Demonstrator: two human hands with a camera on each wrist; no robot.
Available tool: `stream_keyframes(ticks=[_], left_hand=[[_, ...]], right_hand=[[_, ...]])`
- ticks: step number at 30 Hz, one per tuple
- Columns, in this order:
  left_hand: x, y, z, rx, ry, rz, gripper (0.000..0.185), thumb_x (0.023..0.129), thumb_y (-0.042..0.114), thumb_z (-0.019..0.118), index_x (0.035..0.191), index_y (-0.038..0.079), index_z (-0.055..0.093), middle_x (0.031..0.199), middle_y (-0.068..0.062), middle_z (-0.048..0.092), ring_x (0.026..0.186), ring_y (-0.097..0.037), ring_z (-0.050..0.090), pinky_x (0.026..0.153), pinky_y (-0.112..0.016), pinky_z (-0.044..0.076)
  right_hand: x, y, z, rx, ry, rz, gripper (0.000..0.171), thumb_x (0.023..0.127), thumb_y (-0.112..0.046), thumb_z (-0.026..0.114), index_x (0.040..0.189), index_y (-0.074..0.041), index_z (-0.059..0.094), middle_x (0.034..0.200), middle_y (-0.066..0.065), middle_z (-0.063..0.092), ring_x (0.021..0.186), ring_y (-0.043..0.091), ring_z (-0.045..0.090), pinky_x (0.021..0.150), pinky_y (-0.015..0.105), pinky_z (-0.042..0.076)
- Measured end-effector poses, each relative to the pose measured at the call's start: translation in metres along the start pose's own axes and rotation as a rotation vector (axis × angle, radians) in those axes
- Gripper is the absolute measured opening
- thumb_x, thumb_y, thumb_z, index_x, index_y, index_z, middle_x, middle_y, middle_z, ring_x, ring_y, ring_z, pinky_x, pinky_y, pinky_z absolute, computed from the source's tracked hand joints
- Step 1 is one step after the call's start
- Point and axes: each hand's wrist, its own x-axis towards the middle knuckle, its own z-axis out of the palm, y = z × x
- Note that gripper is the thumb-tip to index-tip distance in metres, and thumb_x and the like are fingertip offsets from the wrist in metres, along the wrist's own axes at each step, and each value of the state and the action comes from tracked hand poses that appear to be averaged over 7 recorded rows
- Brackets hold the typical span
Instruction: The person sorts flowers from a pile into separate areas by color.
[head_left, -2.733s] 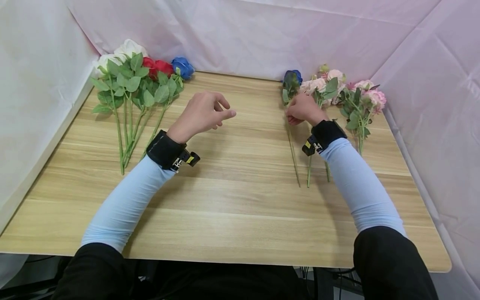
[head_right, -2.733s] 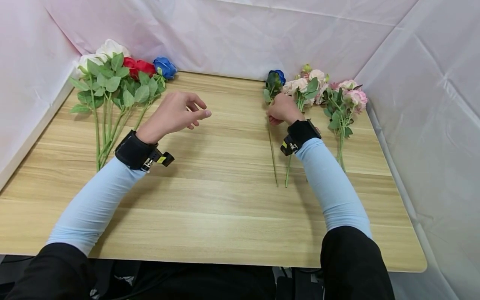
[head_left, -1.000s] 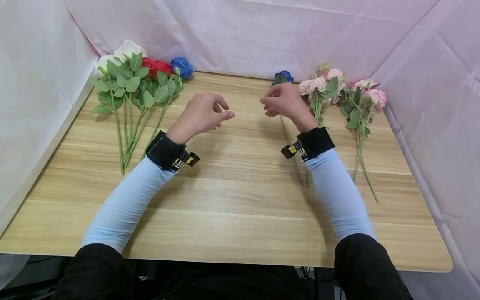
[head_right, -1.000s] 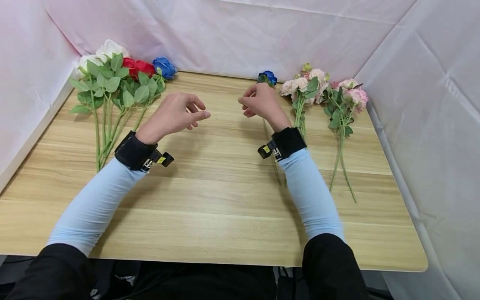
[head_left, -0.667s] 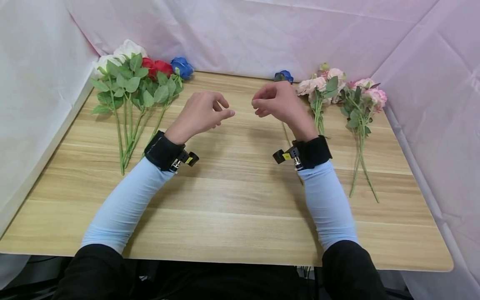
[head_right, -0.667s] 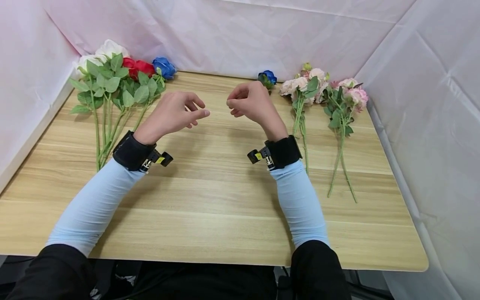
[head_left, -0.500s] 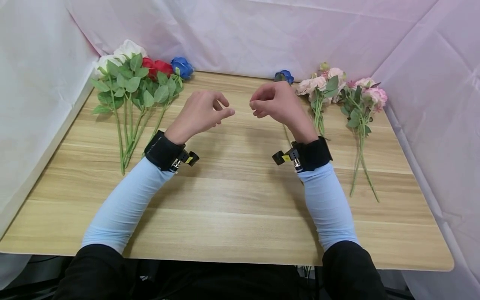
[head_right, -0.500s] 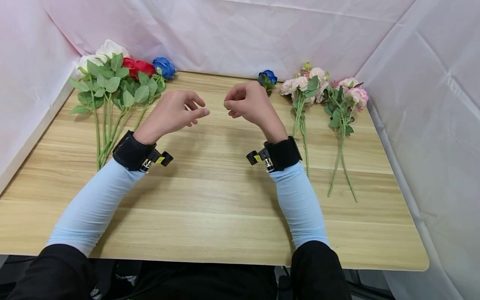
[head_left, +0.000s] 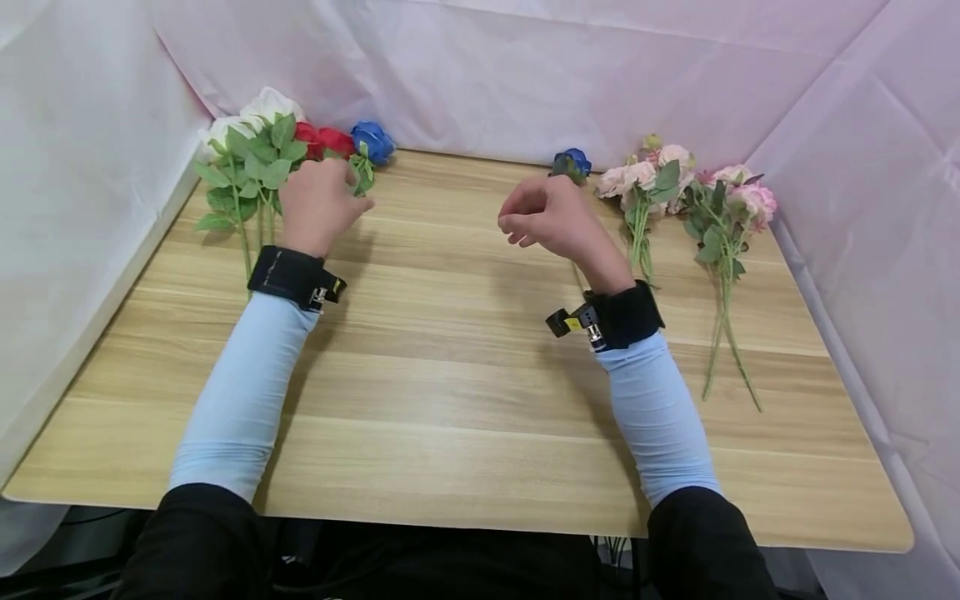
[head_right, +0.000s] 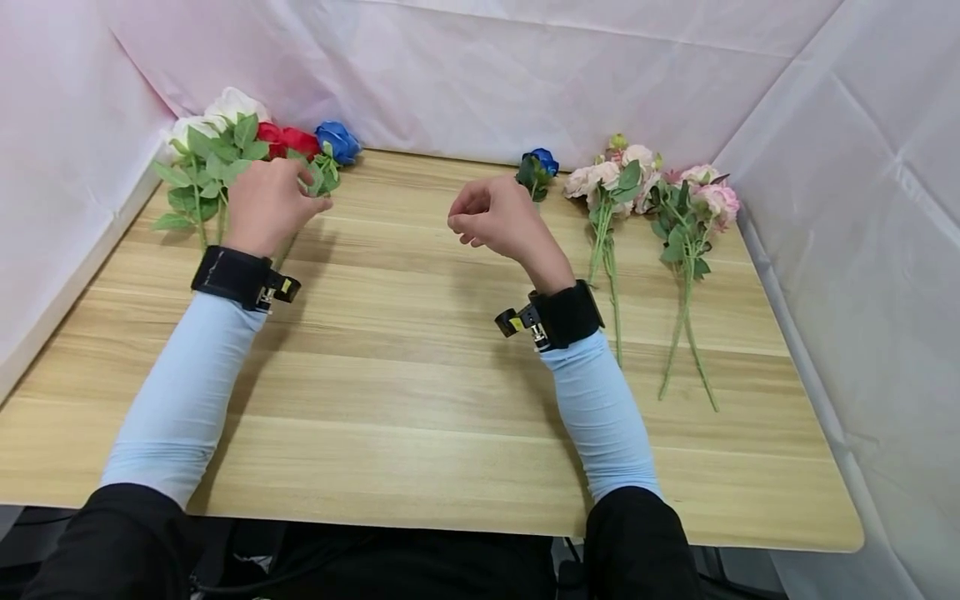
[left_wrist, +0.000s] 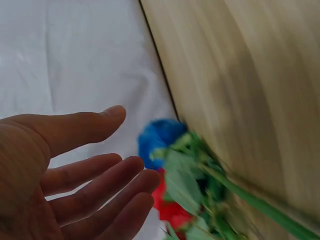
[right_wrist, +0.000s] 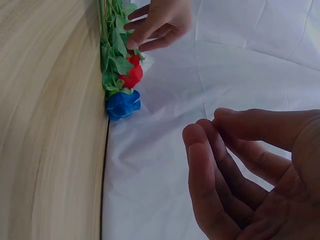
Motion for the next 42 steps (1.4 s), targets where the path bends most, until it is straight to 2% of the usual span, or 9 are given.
stream_keyframes(ticks=[1, 3, 5, 9, 17, 21, 25, 33, 42], left_hand=[[0.002, -0.006, 0.002, 0.009, -0.006, -0.008, 0.037, 0.091, 0.036, 0.077, 0.076, 0.007, 0.06, 0.064, -0.001, 0.039, 0.065, -0.025, 0.045, 0.051, -0.034, 0.029], [0.004, -0.015, 0.004, 0.013, -0.036, -0.032, 0.046, 0.089, 0.034, 0.079, 0.065, 0.01, 0.049, 0.061, 0.002, 0.028, 0.063, -0.022, 0.037, 0.051, -0.033, 0.027], [0.005, -0.021, 0.006, 0.019, -0.076, -0.057, 0.053, 0.088, 0.032, 0.081, 0.059, 0.013, 0.041, 0.058, 0.003, 0.024, 0.063, -0.023, 0.035, 0.052, -0.035, 0.028], [0.006, -0.026, 0.008, 0.042, -0.142, -0.104, 0.049, 0.087, 0.027, 0.078, 0.058, 0.011, 0.042, 0.056, 0.001, 0.031, 0.066, -0.028, 0.047, 0.053, -0.04, 0.039], [0.006, -0.032, 0.014, 0.067, -0.193, -0.137, 0.036, 0.088, 0.015, 0.067, 0.065, 0.01, 0.04, 0.072, -0.012, 0.049, 0.081, -0.041, 0.063, 0.06, -0.053, 0.051], [0.006, -0.031, 0.016, 0.079, -0.226, -0.148, 0.031, 0.092, 0.011, 0.055, 0.068, 0.011, 0.037, 0.072, -0.01, 0.043, 0.078, -0.039, 0.06, 0.059, -0.052, 0.051], [0.006, -0.03, 0.019, 0.082, -0.228, -0.13, 0.032, 0.094, 0.008, 0.053, 0.068, 0.012, 0.035, 0.069, -0.004, 0.033, 0.069, -0.034, 0.053, 0.054, -0.045, 0.045], [0.005, -0.03, 0.019, 0.063, -0.199, -0.101, 0.035, 0.092, 0.009, 0.057, 0.066, 0.012, 0.034, 0.065, 0.0, 0.025, 0.064, -0.028, 0.043, 0.052, -0.041, 0.039], [0.005, -0.027, 0.014, 0.055, -0.174, -0.094, 0.033, 0.089, 0.009, 0.059, 0.065, 0.011, 0.037, 0.061, -0.001, 0.031, 0.063, -0.028, 0.045, 0.05, -0.04, 0.04]], right_hand=[[0.0, 0.001, 0.0, -0.002, 0.001, -0.001, 0.009, 0.096, -0.011, 0.072, 0.1, -0.003, 0.075, 0.087, 0.006, 0.076, 0.082, 0.027, 0.075, 0.074, 0.034, 0.063], [0.0, 0.002, 0.0, -0.004, 0.001, 0.0, 0.01, 0.096, -0.012, 0.072, 0.1, -0.003, 0.075, 0.088, 0.007, 0.076, 0.083, 0.027, 0.075, 0.073, 0.033, 0.063], [0.0, 0.003, 0.001, -0.006, -0.002, 0.001, 0.01, 0.096, -0.012, 0.072, 0.101, -0.004, 0.075, 0.089, 0.007, 0.076, 0.085, 0.03, 0.075, 0.072, 0.031, 0.063], [0.0, 0.003, 0.001, -0.008, -0.008, 0.008, 0.01, 0.097, -0.013, 0.071, 0.101, -0.005, 0.075, 0.089, 0.008, 0.076, 0.085, 0.028, 0.075, 0.072, 0.029, 0.062], [0.0, 0.004, 0.002, -0.027, -0.018, 0.006, 0.012, 0.098, -0.014, 0.071, 0.102, -0.005, 0.075, 0.092, 0.009, 0.077, 0.086, 0.028, 0.075, 0.073, 0.03, 0.062], [0.0, 0.005, 0.001, -0.033, -0.017, 0.002, 0.012, 0.098, -0.015, 0.07, 0.102, -0.005, 0.075, 0.092, 0.009, 0.077, 0.082, 0.021, 0.074, 0.074, 0.031, 0.062], [0.001, 0.005, 0.0, -0.041, -0.018, 0.005, 0.013, 0.099, -0.015, 0.069, 0.103, -0.005, 0.075, 0.093, 0.01, 0.077, 0.081, 0.021, 0.074, 0.073, 0.029, 0.062], [0.001, 0.003, 0.0, -0.051, -0.021, 0.024, 0.012, 0.099, -0.015, 0.069, 0.103, -0.006, 0.075, 0.095, 0.011, 0.077, 0.08, 0.019, 0.074, 0.071, 0.028, 0.061], [0.002, 0.004, 0.0, -0.055, -0.022, 0.033, 0.011, 0.099, -0.015, 0.069, 0.102, -0.006, 0.074, 0.094, 0.011, 0.077, 0.079, 0.019, 0.073, 0.071, 0.028, 0.061]])
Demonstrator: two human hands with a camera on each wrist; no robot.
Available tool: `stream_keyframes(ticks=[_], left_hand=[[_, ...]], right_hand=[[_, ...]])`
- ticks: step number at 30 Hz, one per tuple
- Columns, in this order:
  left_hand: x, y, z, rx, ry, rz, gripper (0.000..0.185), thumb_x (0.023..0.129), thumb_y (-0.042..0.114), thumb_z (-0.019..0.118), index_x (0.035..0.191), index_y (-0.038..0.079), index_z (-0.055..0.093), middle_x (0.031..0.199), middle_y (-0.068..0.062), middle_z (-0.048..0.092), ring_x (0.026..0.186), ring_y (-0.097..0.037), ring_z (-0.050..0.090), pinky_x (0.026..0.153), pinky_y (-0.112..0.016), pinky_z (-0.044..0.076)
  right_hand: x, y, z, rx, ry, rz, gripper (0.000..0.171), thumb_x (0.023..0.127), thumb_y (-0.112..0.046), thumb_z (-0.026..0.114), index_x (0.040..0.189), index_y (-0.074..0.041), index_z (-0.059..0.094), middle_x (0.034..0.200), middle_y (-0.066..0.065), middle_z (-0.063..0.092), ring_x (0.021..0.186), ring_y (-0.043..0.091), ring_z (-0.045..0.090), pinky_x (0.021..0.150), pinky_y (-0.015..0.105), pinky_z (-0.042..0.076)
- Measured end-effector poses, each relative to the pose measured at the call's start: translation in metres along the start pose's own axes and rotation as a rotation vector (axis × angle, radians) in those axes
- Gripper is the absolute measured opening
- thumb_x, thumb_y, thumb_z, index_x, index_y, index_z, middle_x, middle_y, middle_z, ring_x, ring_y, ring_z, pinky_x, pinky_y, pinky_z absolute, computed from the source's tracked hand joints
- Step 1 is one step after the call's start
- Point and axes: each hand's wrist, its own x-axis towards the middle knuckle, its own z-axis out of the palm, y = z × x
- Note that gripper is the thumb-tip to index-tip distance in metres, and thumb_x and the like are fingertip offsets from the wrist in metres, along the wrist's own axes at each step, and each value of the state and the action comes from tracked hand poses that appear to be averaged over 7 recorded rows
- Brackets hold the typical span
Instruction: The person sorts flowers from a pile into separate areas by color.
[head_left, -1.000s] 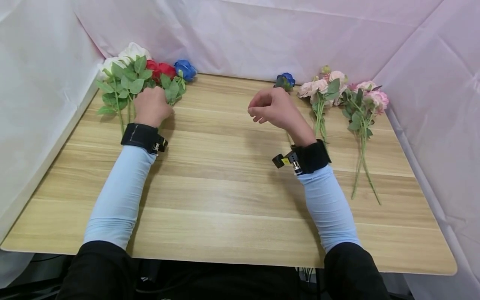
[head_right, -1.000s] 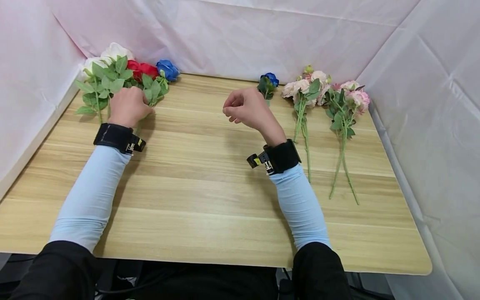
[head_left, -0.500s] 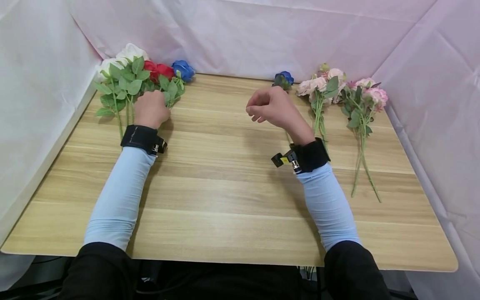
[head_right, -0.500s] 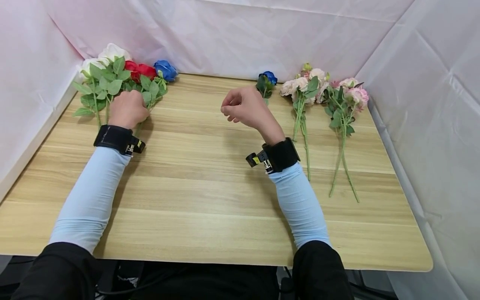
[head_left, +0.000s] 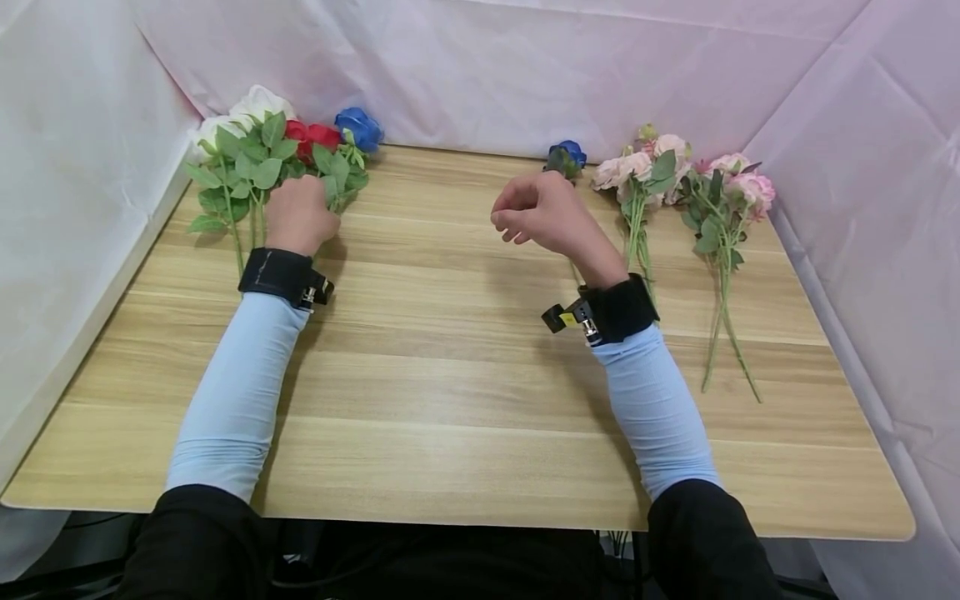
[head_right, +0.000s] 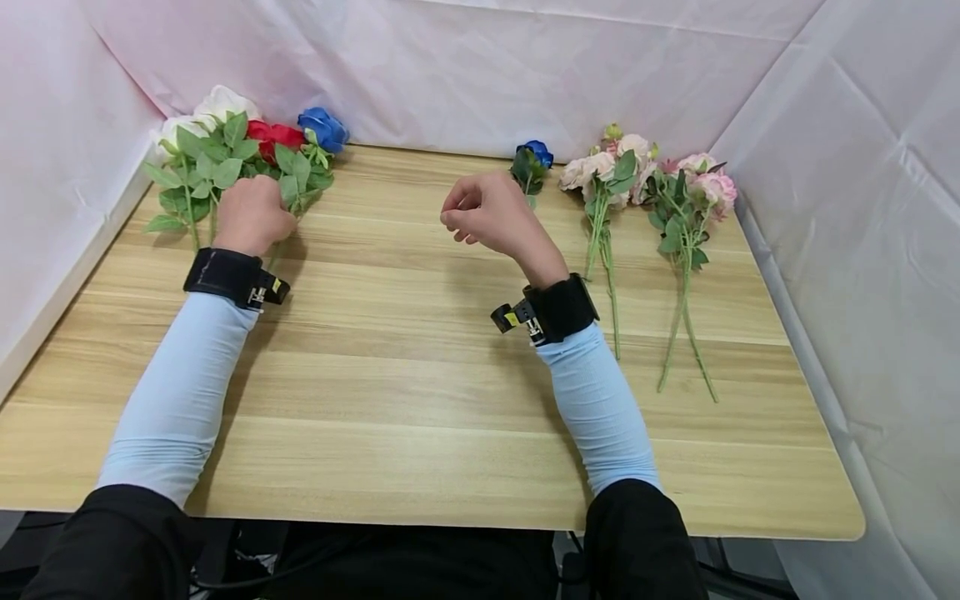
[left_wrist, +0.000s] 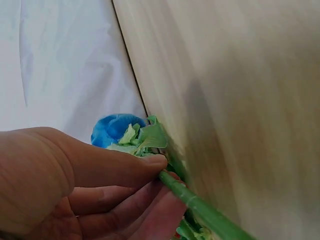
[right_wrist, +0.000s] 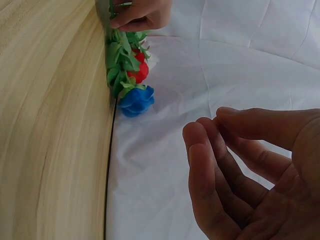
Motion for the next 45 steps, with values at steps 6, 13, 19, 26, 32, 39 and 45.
stream_keyframes(ticks=[6, 13, 19, 26, 32, 39, 45], left_hand=[[-0.002, 0.004, -0.005, -0.022, 0.032, 0.014, 0.035, 0.087, 0.006, 0.059, 0.063, 0.011, 0.036, 0.061, 0.0, 0.027, 0.062, -0.026, 0.041, 0.05, -0.04, 0.037], [-0.009, 0.011, -0.014, -0.056, 0.113, 0.06, 0.037, 0.083, 0.002, 0.058, 0.058, 0.012, 0.032, 0.06, 0.002, 0.021, 0.059, -0.023, 0.031, 0.049, -0.035, 0.028], [-0.016, 0.018, -0.024, -0.092, 0.224, 0.1, 0.035, 0.074, -0.003, 0.052, 0.052, 0.014, 0.031, 0.057, 0.003, 0.018, 0.057, -0.02, 0.024, 0.05, -0.034, 0.022], [-0.025, 0.028, -0.04, -0.121, 0.275, 0.097, 0.025, 0.063, -0.006, 0.039, 0.048, 0.013, 0.033, 0.05, 0.004, 0.02, 0.053, -0.016, 0.02, 0.046, -0.032, 0.018], [-0.032, 0.035, -0.047, -0.148, 0.332, 0.17, 0.024, 0.061, -0.007, 0.034, 0.046, 0.011, 0.033, 0.052, 0.002, 0.019, 0.055, -0.016, 0.015, 0.048, -0.031, 0.013], [-0.033, 0.046, -0.046, -0.183, 0.231, 0.207, 0.035, 0.085, 0.0, 0.051, 0.053, 0.004, 0.063, 0.051, -0.007, 0.042, 0.057, -0.023, 0.035, 0.05, -0.031, 0.021], [-0.036, 0.063, -0.045, -0.261, 0.126, 0.18, 0.024, 0.094, 0.013, 0.066, 0.103, -0.004, 0.08, 0.105, -0.024, 0.077, 0.104, -0.043, 0.069, 0.086, -0.052, 0.054]], right_hand=[[0.0, -0.001, 0.0, 0.001, 0.002, -0.011, 0.011, 0.098, -0.015, 0.069, 0.101, -0.006, 0.075, 0.094, 0.011, 0.077, 0.078, 0.019, 0.074, 0.07, 0.028, 0.061], [-0.001, -0.001, 0.0, -0.008, -0.005, -0.01, 0.011, 0.098, -0.015, 0.069, 0.102, -0.006, 0.074, 0.093, 0.011, 0.077, 0.077, 0.019, 0.074, 0.07, 0.028, 0.061], [0.0, 0.001, 0.0, -0.019, -0.004, -0.013, 0.011, 0.099, -0.015, 0.069, 0.102, -0.006, 0.074, 0.093, 0.011, 0.077, 0.077, 0.018, 0.074, 0.07, 0.028, 0.061], [0.001, 0.001, -0.001, -0.016, -0.001, -0.015, 0.014, 0.099, -0.015, 0.068, 0.103, -0.004, 0.075, 0.093, 0.011, 0.077, 0.078, 0.019, 0.074, 0.07, 0.027, 0.061], [-0.001, -0.001, -0.002, -0.022, -0.006, -0.005, 0.015, 0.099, -0.016, 0.068, 0.105, -0.004, 0.074, 0.095, 0.011, 0.077, 0.079, 0.019, 0.074, 0.071, 0.028, 0.061], [0.0, 0.0, -0.001, -0.013, -0.005, 0.004, 0.013, 0.099, -0.016, 0.068, 0.104, -0.005, 0.074, 0.093, 0.011, 0.077, 0.078, 0.019, 0.074, 0.07, 0.028, 0.062], [0.002, 0.002, -0.002, -0.006, -0.004, 0.013, 0.017, 0.1, -0.016, 0.067, 0.106, -0.002, 0.074, 0.094, 0.013, 0.076, 0.078, 0.019, 0.074, 0.07, 0.028, 0.062]])
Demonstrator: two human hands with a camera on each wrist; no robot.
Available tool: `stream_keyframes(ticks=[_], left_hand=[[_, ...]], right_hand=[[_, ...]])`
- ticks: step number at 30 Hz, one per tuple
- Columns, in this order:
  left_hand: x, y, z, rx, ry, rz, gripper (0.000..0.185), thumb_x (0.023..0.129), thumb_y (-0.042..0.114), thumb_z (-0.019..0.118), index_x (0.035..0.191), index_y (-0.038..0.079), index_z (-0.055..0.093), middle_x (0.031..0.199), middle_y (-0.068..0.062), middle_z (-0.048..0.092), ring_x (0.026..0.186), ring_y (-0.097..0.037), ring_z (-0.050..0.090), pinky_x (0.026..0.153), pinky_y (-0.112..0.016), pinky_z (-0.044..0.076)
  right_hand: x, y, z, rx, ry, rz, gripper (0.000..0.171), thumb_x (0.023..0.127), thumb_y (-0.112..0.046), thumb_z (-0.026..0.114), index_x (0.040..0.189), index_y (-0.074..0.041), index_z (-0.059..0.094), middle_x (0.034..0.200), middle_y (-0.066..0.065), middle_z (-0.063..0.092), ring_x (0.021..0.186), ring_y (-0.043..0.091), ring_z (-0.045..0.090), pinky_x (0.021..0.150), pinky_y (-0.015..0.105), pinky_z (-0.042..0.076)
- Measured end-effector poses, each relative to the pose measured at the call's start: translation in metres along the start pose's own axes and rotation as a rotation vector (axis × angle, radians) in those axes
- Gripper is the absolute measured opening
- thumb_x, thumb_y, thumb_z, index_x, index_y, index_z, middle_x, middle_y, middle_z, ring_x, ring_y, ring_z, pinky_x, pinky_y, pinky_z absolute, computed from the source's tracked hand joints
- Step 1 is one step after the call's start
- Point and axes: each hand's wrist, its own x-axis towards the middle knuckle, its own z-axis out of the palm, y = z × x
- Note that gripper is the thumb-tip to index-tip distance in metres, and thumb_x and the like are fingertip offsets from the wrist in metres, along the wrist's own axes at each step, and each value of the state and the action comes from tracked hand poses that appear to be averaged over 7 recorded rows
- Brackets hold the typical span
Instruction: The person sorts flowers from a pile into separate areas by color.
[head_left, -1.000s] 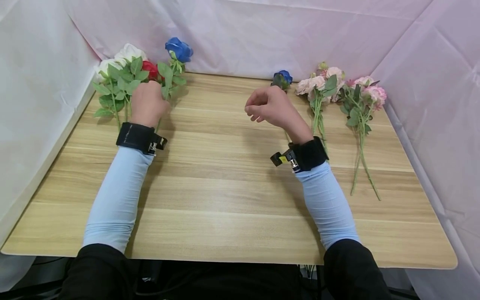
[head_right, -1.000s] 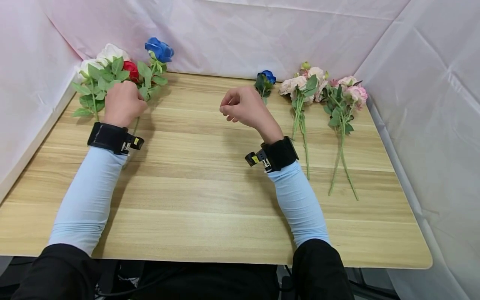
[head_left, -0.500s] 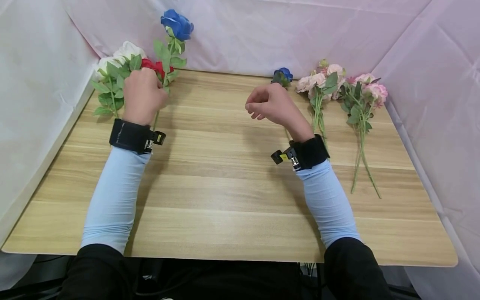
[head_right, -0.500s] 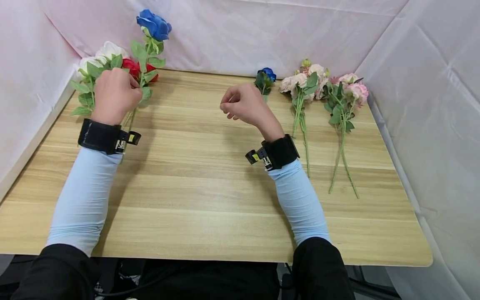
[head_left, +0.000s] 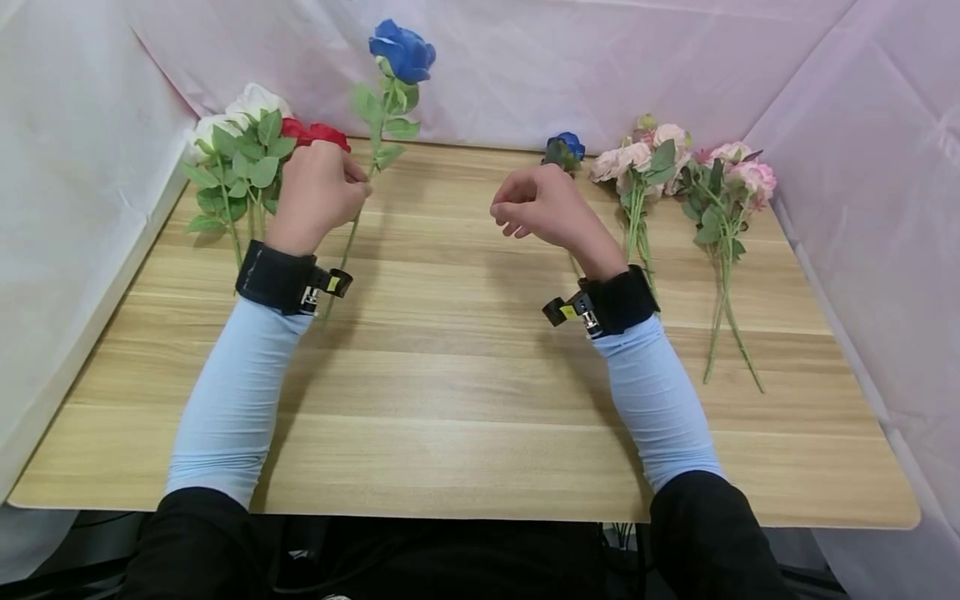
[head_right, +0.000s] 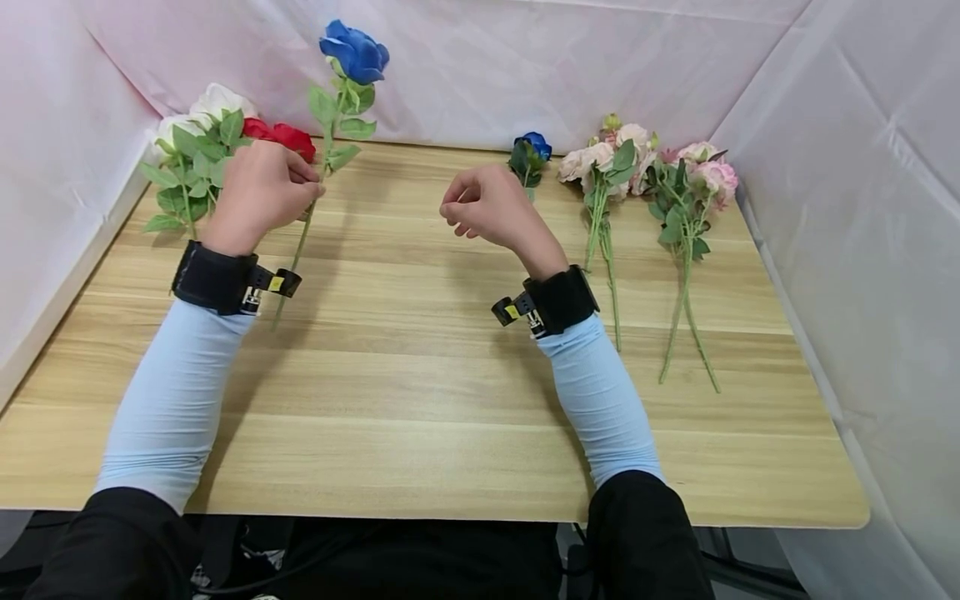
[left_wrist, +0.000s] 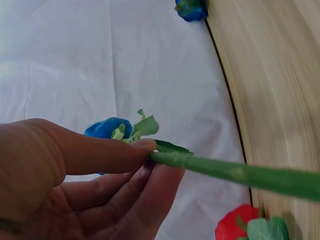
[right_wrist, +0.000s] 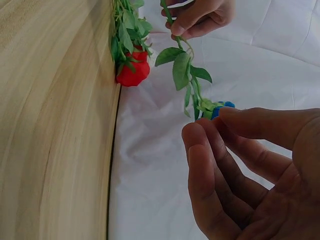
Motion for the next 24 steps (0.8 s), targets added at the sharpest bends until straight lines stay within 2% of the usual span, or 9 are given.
stream_keyframes(ticks=[3, 6, 9, 12, 15, 17, 24], left_hand=[[-0.001, 0.009, 0.002, -0.046, -0.044, -0.001, 0.026, 0.095, 0.016, 0.068, 0.109, -0.002, 0.079, 0.106, -0.024, 0.077, 0.103, -0.04, 0.072, 0.094, -0.053, 0.053], [-0.004, 0.018, 0.004, -0.111, -0.109, -0.002, 0.027, 0.096, 0.018, 0.069, 0.113, 0.0, 0.078, 0.105, -0.022, 0.078, 0.087, -0.029, 0.077, 0.095, -0.046, 0.055], [-0.008, 0.029, 0.006, -0.174, -0.179, -0.005, 0.028, 0.097, 0.021, 0.069, 0.116, 0.002, 0.077, 0.107, -0.019, 0.079, 0.068, -0.016, 0.076, 0.088, -0.037, 0.058], [-0.012, 0.041, 0.009, -0.24, -0.23, -0.002, 0.027, 0.097, 0.022, 0.069, 0.116, 0.003, 0.076, 0.109, -0.018, 0.079, 0.062, -0.008, 0.074, 0.074, -0.028, 0.06], [-0.016, 0.05, 0.014, -0.297, -0.254, 0.014, 0.026, 0.097, 0.021, 0.07, 0.114, 0.003, 0.076, 0.108, -0.017, 0.078, 0.063, -0.009, 0.074, 0.066, -0.024, 0.059], [-0.018, 0.055, 0.018, -0.316, -0.259, 0.032, 0.025, 0.098, 0.02, 0.07, 0.113, 0.003, 0.076, 0.106, -0.017, 0.079, 0.063, -0.011, 0.075, 0.066, -0.024, 0.059], [-0.024, 0.066, 0.032, -0.348, -0.227, 0.117, 0.02, 0.097, 0.016, 0.069, 0.109, 0.003, 0.077, 0.099, -0.015, 0.079, 0.062, -0.014, 0.075, 0.063, -0.026, 0.06]], right_hand=[[0.001, 0.0, 0.0, 0.006, -0.003, 0.006, 0.019, 0.1, -0.017, 0.067, 0.107, -0.001, 0.074, 0.098, 0.018, 0.076, 0.08, 0.022, 0.075, 0.071, 0.029, 0.062], [0.001, -0.001, 0.001, 0.014, -0.004, 0.007, 0.019, 0.1, -0.02, 0.068, 0.107, -0.003, 0.074, 0.1, 0.02, 0.076, 0.082, 0.025, 0.075, 0.072, 0.03, 0.063], [0.001, -0.001, 0.003, 0.022, -0.009, 0.005, 0.022, 0.1, -0.026, 0.068, 0.107, -0.006, 0.075, 0.099, 0.017, 0.076, 0.084, 0.026, 0.075, 0.073, 0.031, 0.063], [0.002, -0.002, 0.005, 0.032, -0.01, -0.009, 0.028, 0.101, -0.033, 0.067, 0.109, -0.007, 0.076, 0.098, 0.017, 0.075, 0.084, 0.027, 0.075, 0.073, 0.032, 0.063], [0.002, -0.004, 0.007, 0.041, 0.001, -0.019, 0.034, 0.101, -0.038, 0.066, 0.108, -0.007, 0.076, 0.097, 0.02, 0.075, 0.081, 0.026, 0.075, 0.071, 0.032, 0.063], [0.002, -0.006, 0.009, 0.049, 0.013, -0.02, 0.035, 0.102, -0.039, 0.065, 0.108, -0.006, 0.076, 0.096, 0.02, 0.075, 0.079, 0.025, 0.075, 0.07, 0.032, 0.063], [0.001, -0.011, 0.015, 0.067, 0.019, -0.031, 0.033, 0.102, -0.037, 0.065, 0.107, -0.006, 0.076, 0.088, 0.012, 0.074, 0.077, 0.027, 0.075, 0.07, 0.037, 0.063]])
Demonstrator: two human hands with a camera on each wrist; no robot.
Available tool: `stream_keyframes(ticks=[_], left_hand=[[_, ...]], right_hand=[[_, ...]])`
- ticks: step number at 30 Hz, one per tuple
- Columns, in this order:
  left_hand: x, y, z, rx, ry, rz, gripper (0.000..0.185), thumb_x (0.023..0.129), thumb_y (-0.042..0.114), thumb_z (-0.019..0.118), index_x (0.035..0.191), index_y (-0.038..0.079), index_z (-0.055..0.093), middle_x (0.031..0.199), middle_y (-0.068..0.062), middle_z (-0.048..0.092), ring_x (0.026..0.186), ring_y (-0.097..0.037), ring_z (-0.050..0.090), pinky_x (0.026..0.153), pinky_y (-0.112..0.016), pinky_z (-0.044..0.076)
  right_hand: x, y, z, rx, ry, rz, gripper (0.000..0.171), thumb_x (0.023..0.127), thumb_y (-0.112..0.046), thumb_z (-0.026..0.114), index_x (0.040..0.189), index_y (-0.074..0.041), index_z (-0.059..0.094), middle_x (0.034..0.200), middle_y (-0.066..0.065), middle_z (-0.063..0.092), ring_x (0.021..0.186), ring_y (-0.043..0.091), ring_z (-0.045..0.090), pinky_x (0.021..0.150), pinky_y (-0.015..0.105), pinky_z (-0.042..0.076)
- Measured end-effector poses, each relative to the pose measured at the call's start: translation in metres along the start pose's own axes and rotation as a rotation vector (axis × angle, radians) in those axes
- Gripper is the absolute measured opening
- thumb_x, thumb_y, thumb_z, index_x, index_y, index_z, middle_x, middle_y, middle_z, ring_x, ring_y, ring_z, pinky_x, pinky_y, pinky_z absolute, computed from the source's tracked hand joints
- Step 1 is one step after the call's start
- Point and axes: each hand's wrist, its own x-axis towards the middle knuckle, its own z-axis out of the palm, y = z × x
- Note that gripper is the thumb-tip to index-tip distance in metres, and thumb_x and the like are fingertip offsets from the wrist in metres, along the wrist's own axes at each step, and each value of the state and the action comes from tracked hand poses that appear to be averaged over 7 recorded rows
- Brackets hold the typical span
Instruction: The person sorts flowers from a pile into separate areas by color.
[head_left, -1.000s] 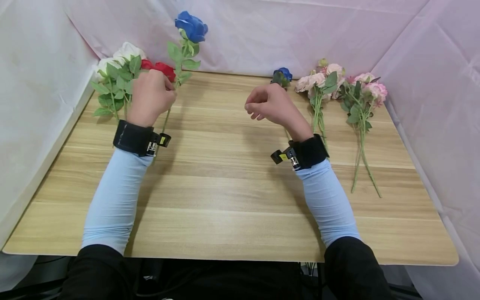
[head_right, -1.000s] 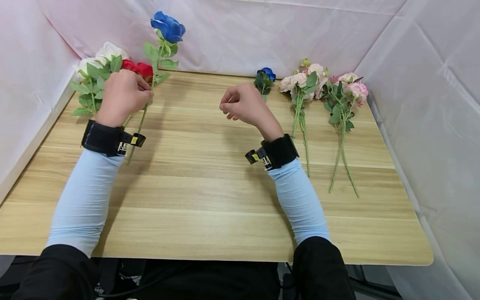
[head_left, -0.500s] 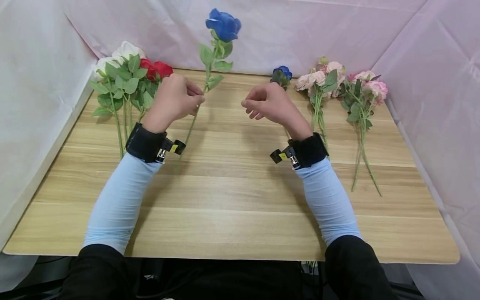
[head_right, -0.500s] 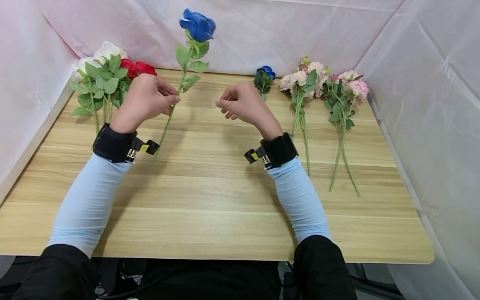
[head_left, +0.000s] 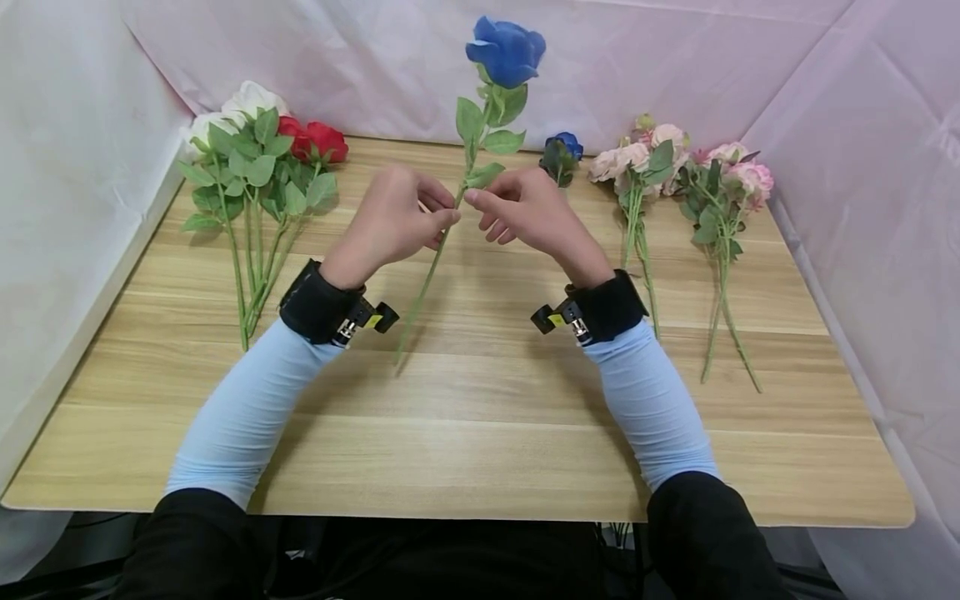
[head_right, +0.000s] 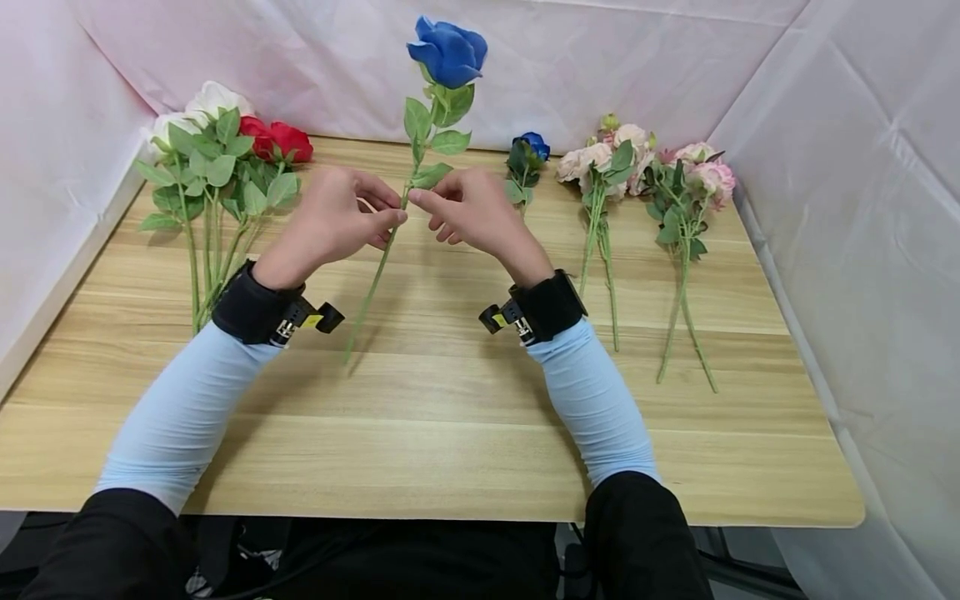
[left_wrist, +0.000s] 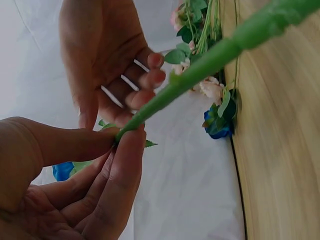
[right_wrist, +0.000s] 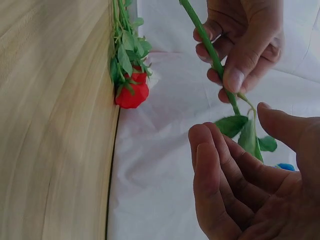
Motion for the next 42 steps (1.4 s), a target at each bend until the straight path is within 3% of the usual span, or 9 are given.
stream_keyframes(ticks=[8, 14, 21, 30, 36, 42], left_hand=[[-0.004, 0.003, 0.015, -0.015, 0.051, 0.101, 0.018, 0.095, 0.012, 0.069, 0.107, 0.004, 0.079, 0.093, -0.013, 0.08, 0.061, -0.016, 0.075, 0.06, -0.024, 0.058], [-0.006, 0.006, 0.022, -0.064, 0.091, 0.128, 0.018, 0.095, 0.01, 0.069, 0.109, 0.003, 0.078, 0.092, -0.014, 0.08, 0.064, -0.021, 0.077, 0.06, -0.021, 0.058], [-0.007, 0.008, 0.027, -0.106, 0.118, 0.134, 0.017, 0.096, 0.01, 0.069, 0.108, 0.003, 0.078, 0.092, -0.013, 0.08, 0.063, -0.018, 0.076, 0.061, -0.022, 0.06], [-0.006, 0.007, 0.03, -0.139, 0.127, 0.123, 0.015, 0.096, 0.009, 0.069, 0.106, 0.001, 0.077, 0.094, -0.014, 0.08, 0.064, -0.016, 0.076, 0.062, -0.022, 0.06], [-0.004, 0.005, 0.029, -0.165, 0.124, 0.114, 0.016, 0.095, 0.006, 0.067, 0.106, 0.0, 0.077, 0.094, -0.015, 0.08, 0.065, -0.015, 0.076, 0.061, -0.023, 0.061], [-0.001, 0.0, 0.024, -0.15, 0.078, 0.063, 0.024, 0.097, 0.018, 0.071, 0.115, 0.002, 0.073, 0.098, -0.015, 0.079, 0.068, -0.016, 0.077, 0.065, -0.026, 0.061]], right_hand=[[-0.002, -0.004, 0.005, 0.038, 0.024, -0.016, 0.03, 0.101, -0.031, 0.067, 0.1, -0.003, 0.077, 0.083, 0.012, 0.074, 0.079, 0.036, 0.075, 0.068, 0.038, 0.063], [-0.006, -0.01, 0.007, 0.047, 0.089, 0.01, 0.025, 0.099, -0.027, 0.069, 0.097, -0.003, 0.078, 0.084, 0.015, 0.075, 0.076, 0.032, 0.075, 0.064, 0.032, 0.063], [-0.008, -0.014, 0.01, 0.064, 0.14, 0.047, 0.02, 0.098, -0.018, 0.066, 0.096, -0.002, 0.077, 0.085, 0.013, 0.077, 0.065, 0.02, 0.075, 0.067, 0.033, 0.063], [-0.009, -0.014, 0.015, -0.011, 0.196, 0.005, 0.019, 0.097, -0.014, 0.062, 0.091, -0.005, 0.078, 0.083, 0.012, 0.078, 0.064, 0.015, 0.075, 0.062, 0.028, 0.06], [-0.007, -0.013, 0.015, 0.042, 0.188, 0.01, 0.02, 0.098, -0.012, 0.061, 0.091, -0.003, 0.077, 0.084, 0.014, 0.078, 0.069, 0.017, 0.077, 0.067, 0.03, 0.064], [-0.003, 0.001, 0.004, 0.143, 0.182, 0.098, 0.019, 0.098, -0.011, 0.061, 0.095, 0.004, 0.072, 0.083, 0.013, 0.076, 0.071, 0.021, 0.077, 0.07, 0.033, 0.064]])
